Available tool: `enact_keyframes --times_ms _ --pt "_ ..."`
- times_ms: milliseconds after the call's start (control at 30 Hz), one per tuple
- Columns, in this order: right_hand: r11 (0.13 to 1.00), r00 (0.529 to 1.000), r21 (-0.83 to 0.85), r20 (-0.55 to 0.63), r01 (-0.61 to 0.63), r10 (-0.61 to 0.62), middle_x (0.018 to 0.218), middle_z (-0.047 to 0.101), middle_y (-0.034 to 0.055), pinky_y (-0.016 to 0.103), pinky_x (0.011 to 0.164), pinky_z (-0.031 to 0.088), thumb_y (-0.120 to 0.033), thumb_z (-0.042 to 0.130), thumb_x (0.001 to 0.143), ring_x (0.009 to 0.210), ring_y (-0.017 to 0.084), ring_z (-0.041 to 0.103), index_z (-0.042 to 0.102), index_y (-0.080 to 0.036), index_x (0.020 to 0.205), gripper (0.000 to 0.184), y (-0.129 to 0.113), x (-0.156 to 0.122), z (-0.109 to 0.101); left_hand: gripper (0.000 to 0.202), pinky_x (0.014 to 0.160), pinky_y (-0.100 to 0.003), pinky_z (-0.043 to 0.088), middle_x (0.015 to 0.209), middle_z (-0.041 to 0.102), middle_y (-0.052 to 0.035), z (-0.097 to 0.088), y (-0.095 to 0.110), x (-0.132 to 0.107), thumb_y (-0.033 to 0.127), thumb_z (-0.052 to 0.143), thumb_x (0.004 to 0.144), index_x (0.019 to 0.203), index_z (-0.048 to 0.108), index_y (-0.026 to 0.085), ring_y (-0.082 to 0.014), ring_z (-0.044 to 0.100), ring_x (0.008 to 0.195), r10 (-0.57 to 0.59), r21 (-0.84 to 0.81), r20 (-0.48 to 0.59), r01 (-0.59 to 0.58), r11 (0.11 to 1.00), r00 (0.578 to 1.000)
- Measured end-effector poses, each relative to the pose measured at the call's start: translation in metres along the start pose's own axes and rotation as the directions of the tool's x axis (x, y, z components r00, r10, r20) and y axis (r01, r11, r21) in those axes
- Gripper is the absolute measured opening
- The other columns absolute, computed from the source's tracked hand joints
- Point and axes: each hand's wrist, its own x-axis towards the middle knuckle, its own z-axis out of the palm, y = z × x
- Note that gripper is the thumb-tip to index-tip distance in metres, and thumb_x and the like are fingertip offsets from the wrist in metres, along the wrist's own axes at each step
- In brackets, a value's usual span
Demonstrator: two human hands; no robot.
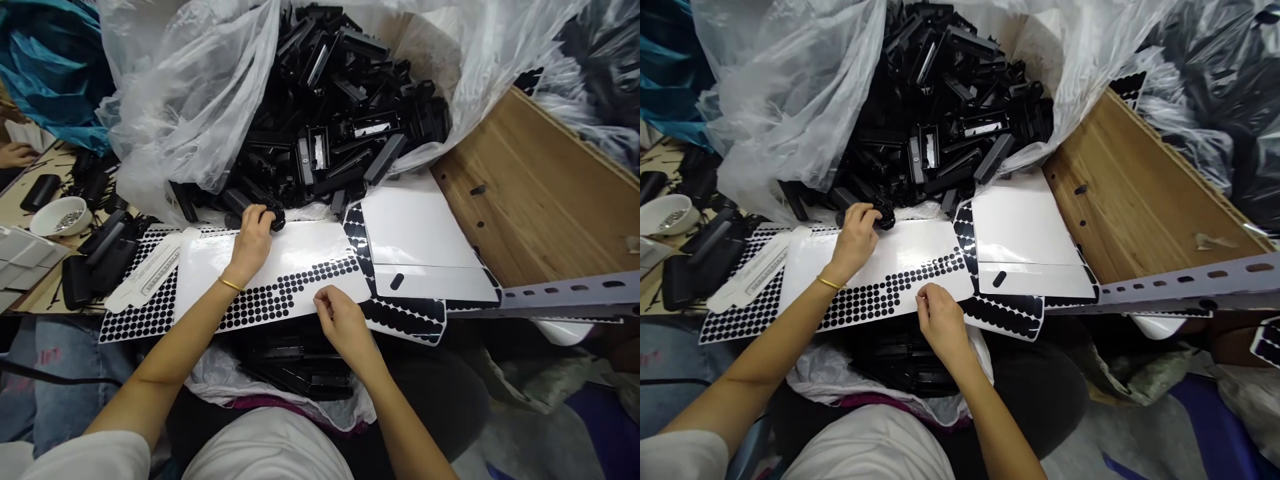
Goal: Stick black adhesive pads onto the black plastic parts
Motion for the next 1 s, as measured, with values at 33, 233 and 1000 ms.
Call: enact_keyframes --times_ms 33,233,1000 --pt "1.0 0.999 -0.004 0.023 0.03 -0.03 0.075 0.06 0.003 0.028 0.059 0.043 -0.018 0.041 0.087 0.067 0.017 0.056 0.049 -0.021 0.079 0.012 -0.002 0.001 0.005 0.038 0.097 -0.047 0.042 0.118 0.05 -0.015 0.0 0.001 -0.008 0.0 0.03 0.079 0.104 0.055 0.014 -0.0267 0.038 0.124 0.009 0.003 0.021 -0.009 1.0 1.0" --pt "0.971 0.986 -0.183 0.084 0.155 -0.141 0.082 0.062 0.0067 0.032 0.065 0.044 -0.013 0.047 0.084 0.076 0.021 0.057 0.052 -0.019 0.087 0.008 -0.009 0.005 0.037 0.028 0.097 -0.046 0.043 0.12 0.054 -0.0124 -0.002 0.001 -0.041 0.018 0.045 0.085 0.112 0.052 0.016 -0.0256 0.041 0.122 0.116 -0.117 0.065 -0.108 0.987 0.991" --pt "0.937 0.998 0.347 0.059 -0.028 0.008 0.068 0.05 -0.0015 0.026 0.058 0.038 -0.02 0.046 0.084 0.06 0.013 0.045 0.046 -0.021 0.073 0.011 -0.003 0.003 0.025 0.035 0.056 -0.023 0.043 0.064 0.054 0.0042 -0.007 0.004 -0.034 0.032 0.066 0.07 0.1 0.056 0.018 -0.0119 0.054 0.059 -0.482 -0.615 0.199 0.491 0.617 0.853"
